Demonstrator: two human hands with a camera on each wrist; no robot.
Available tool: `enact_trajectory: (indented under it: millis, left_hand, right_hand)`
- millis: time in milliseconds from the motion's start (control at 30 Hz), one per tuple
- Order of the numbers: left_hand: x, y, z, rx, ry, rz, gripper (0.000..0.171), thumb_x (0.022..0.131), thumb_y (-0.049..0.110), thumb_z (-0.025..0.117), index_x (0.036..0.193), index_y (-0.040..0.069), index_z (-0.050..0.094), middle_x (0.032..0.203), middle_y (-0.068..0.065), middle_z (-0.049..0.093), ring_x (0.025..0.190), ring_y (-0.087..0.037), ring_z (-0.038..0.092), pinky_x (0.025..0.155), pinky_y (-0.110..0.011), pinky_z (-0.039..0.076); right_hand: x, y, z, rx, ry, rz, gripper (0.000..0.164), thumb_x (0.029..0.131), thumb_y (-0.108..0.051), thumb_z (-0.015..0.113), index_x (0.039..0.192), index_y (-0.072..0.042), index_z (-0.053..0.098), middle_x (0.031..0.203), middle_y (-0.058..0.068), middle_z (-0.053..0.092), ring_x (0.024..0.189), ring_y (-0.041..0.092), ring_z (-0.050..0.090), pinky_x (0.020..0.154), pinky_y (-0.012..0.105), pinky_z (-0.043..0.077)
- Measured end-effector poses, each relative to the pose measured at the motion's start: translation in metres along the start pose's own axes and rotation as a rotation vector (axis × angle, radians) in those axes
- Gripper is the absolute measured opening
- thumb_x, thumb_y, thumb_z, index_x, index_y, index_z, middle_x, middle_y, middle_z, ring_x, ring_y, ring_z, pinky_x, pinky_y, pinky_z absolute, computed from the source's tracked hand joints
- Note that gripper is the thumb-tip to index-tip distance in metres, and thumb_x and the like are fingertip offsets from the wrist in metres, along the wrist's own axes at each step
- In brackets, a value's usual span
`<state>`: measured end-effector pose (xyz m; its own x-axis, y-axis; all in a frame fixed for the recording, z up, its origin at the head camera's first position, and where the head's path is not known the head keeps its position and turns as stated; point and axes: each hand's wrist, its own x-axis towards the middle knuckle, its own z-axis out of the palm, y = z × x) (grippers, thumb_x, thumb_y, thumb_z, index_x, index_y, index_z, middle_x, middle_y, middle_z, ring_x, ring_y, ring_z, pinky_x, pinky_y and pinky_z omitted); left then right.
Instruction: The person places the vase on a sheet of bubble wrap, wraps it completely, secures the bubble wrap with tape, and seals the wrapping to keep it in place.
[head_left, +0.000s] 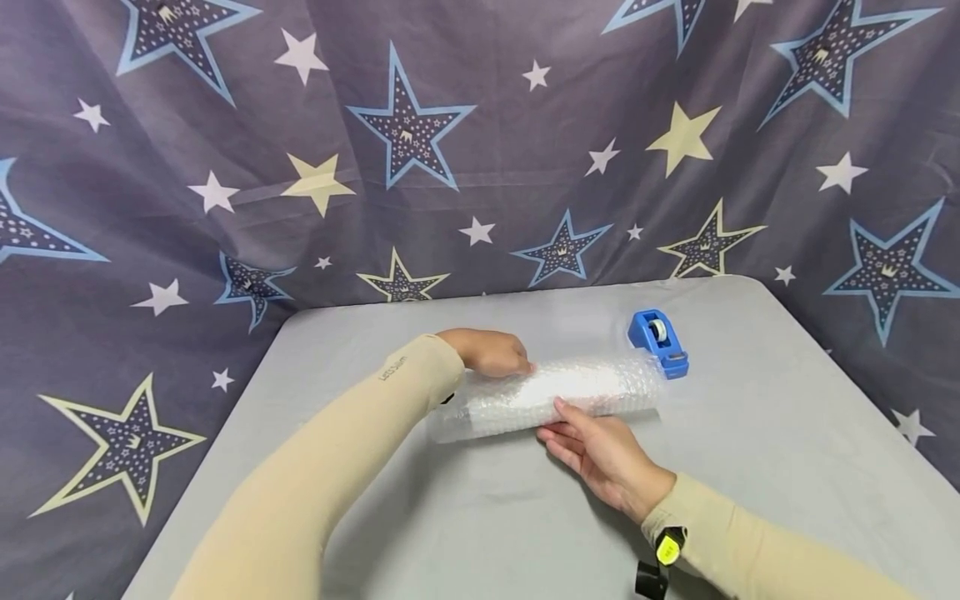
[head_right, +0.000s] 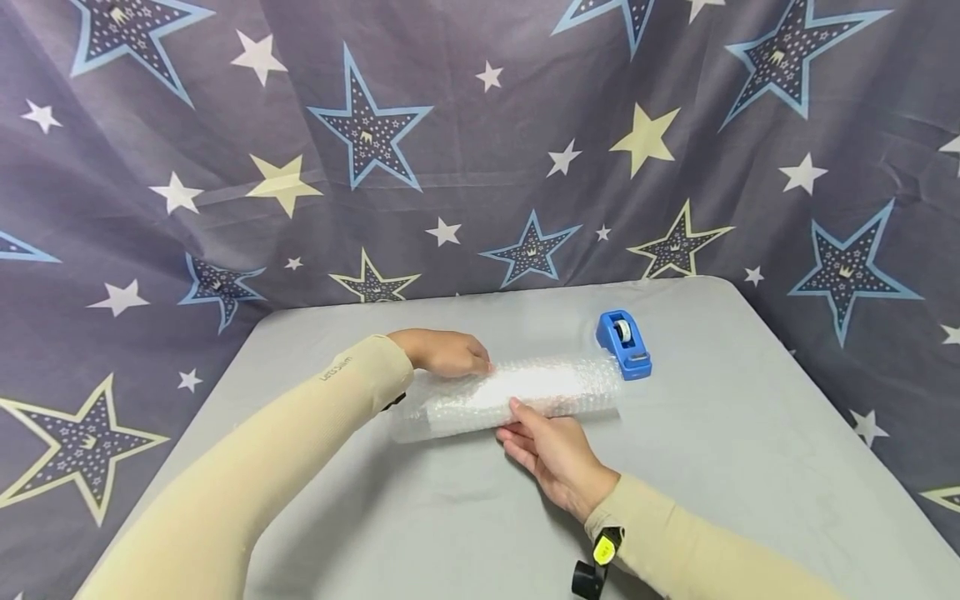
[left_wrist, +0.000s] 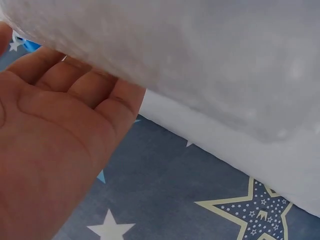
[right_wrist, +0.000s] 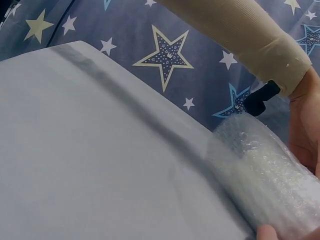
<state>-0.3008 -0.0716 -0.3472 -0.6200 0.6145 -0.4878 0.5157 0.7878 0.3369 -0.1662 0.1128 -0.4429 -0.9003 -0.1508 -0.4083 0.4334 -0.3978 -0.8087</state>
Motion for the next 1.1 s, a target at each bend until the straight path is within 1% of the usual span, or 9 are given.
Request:
enact_trajectory:
  millis: [167,267,367,500,600,700,800,933,1100]
  left_hand:
    - [-0.002,-0.001,0.001,0.01,0.02,0.002,0.053,0.106,0.04,0.046,0.141,0.004,0.061,0.145,-0.011,0.062,0.14,-0.027,0.053,0.119,-0.04,0.038]
    - [-0.005,-0.001,0.001,0.025,0.034,0.006,0.052,0.105,0.041,0.046,0.138,0.006,0.064,0.139,-0.009,0.065,0.133,-0.024,0.058,0.114,-0.039,0.042]
    - [-0.011,-0.001,0.002,0.022,0.05,0.002,0.049,0.105,0.043,0.047,0.132,0.008,0.067,0.129,-0.006,0.068,0.118,-0.021,0.063,0.105,-0.039,0.047]
    - [-0.018,0.0,0.005,-0.022,0.064,-0.005,0.04,0.104,0.043,0.048,0.116,0.011,0.07,0.104,-0.003,0.068,0.094,-0.018,0.064,0.088,-0.036,0.052]
    - [-0.022,-0.001,0.009,-0.088,0.064,-0.011,0.036,0.104,0.043,0.05,0.103,0.012,0.069,0.087,-0.003,0.063,0.081,-0.02,0.063,0.079,-0.036,0.054]
    - [-0.027,0.0,0.014,-0.176,0.066,-0.026,0.034,0.104,0.042,0.051,0.1,0.012,0.068,0.081,-0.005,0.061,0.078,-0.024,0.064,0.075,-0.038,0.057]
    - [-0.032,-0.001,0.021,-0.277,0.072,-0.051,0.034,0.104,0.042,0.052,0.101,0.012,0.068,0.083,-0.007,0.064,0.08,-0.025,0.066,0.075,-0.039,0.059]
    - [-0.038,-0.001,0.032,-0.421,0.103,-0.106,0.038,0.103,0.043,0.055,0.095,0.007,0.066,0.088,-0.009,0.067,0.084,-0.026,0.071,0.077,-0.042,0.061]
    - [-0.043,0.004,0.048,-0.628,0.157,-0.186,0.039,0.101,0.043,0.057,0.093,0.006,0.066,0.087,-0.011,0.071,0.078,-0.025,0.073,0.073,-0.04,0.062]
  right_hand:
    - [0.001,-0.004,0.0,-0.05,-0.007,-0.003,0.054,0.1,-0.033,0.068,0.132,0.007,0.05,0.119,0.022,0.07,0.109,0.025,0.073,0.097,0.031,0.056]
    - [0.002,-0.007,0.0,-0.091,-0.012,-0.008,0.058,0.099,-0.036,0.069,0.132,0.008,0.05,0.115,0.021,0.071,0.107,0.025,0.074,0.094,0.031,0.058]
    - [0.003,-0.01,-0.002,-0.141,-0.024,-0.016,0.062,0.098,-0.039,0.069,0.133,0.009,0.05,0.111,0.019,0.072,0.104,0.023,0.075,0.093,0.031,0.058]
    - [0.003,-0.016,-0.004,-0.203,-0.052,-0.021,0.064,0.098,-0.04,0.069,0.132,0.011,0.05,0.106,0.016,0.074,0.097,0.021,0.076,0.09,0.032,0.06]
    - [0.005,-0.02,-0.007,-0.255,-0.07,-0.023,0.061,0.099,-0.041,0.068,0.13,0.01,0.051,0.1,0.013,0.075,0.092,0.018,0.076,0.087,0.032,0.061]
    - [0.007,-0.025,-0.01,-0.314,-0.084,-0.022,0.059,0.099,-0.041,0.068,0.126,0.01,0.054,0.095,0.01,0.074,0.088,0.017,0.075,0.084,0.031,0.061]
    - [0.009,-0.031,-0.013,-0.37,-0.095,-0.011,0.057,0.098,-0.041,0.069,0.123,0.009,0.057,0.092,0.01,0.074,0.085,0.017,0.075,0.083,0.031,0.062]
    - [0.013,-0.041,-0.015,-0.437,-0.099,0.004,0.054,0.096,-0.039,0.072,0.118,0.008,0.059,0.089,0.01,0.073,0.08,0.017,0.074,0.081,0.033,0.062]
    - [0.019,-0.051,-0.017,-0.531,-0.114,0.011,0.053,0.094,-0.041,0.074,0.114,0.005,0.061,0.084,0.006,0.069,0.076,0.016,0.07,0.08,0.035,0.062]
